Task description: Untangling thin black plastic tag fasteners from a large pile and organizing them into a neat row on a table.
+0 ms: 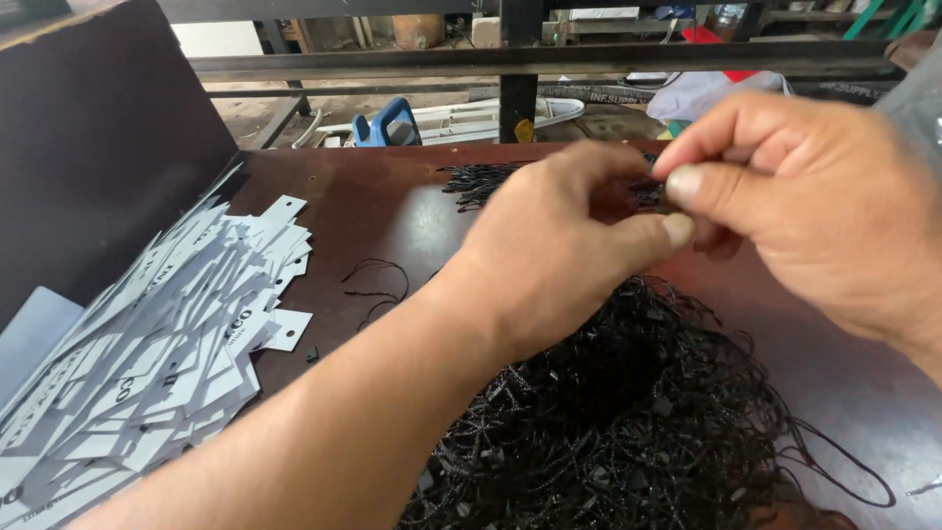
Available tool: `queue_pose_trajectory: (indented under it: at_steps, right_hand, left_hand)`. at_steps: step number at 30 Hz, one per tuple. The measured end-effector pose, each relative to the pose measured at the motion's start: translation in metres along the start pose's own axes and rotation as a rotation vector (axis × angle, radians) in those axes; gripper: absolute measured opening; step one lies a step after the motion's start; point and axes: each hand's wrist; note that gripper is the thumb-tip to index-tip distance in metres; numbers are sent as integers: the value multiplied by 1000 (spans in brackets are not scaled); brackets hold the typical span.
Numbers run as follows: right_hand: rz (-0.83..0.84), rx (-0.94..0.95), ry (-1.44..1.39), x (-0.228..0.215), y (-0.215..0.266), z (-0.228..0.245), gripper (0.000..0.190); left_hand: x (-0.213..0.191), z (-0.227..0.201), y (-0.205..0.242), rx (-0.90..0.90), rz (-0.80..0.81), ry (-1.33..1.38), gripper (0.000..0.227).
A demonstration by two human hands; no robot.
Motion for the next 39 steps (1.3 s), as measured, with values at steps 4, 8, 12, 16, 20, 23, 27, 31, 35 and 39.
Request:
queue_pose_trajectory:
  at_steps: [4,8,12,16,20,23,27,31,35,39]
  right_hand:
    - [-155,-5,-20,-13,-17,-36,6]
    - [-118,184,-2,-12,-22,-70,5]
    - [-102,248,147,0,-25,-58,10]
    - [32,272,577,11,-28,-51,16]
    - [156,190,813,19,-36,-57,25]
    - [99,222,813,21,-42,-65,24]
    - [54,251,806,24,-45,-73,23]
    - [30,284,752,26,-45,-77,11]
    - [-3,283,726,28,-44,-78,11]
    - [-21,260,734,29,-45,-85,15]
  left_hand:
    - [-10,-9,-1,-414,62,249,21]
    - [-37,2,1,-558,-151,188,29]
    - [-49,40,-21,-558,-202,65,23]
    - [-42,83,-34,-451,-76,-343,18]
    - [-34,107,-44,-359,-39,-484,30]
    - [-35,106,-50,-381,-76,-434,18]
    - [-34,108,-55,-380,-63,-465,24]
    - [-31,110,-55,-374,-67,-477,19]
    - [-30,114,-54,-348,-92,-488,20]
    - [-30,113,-54,-366,-101,-476,19]
Point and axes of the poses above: each hand's wrist, its own y-axis away from the middle knuckle, its own x-axis out of the palm, z = x × y, and after that the axes turned 14 degrees about y, right-handed
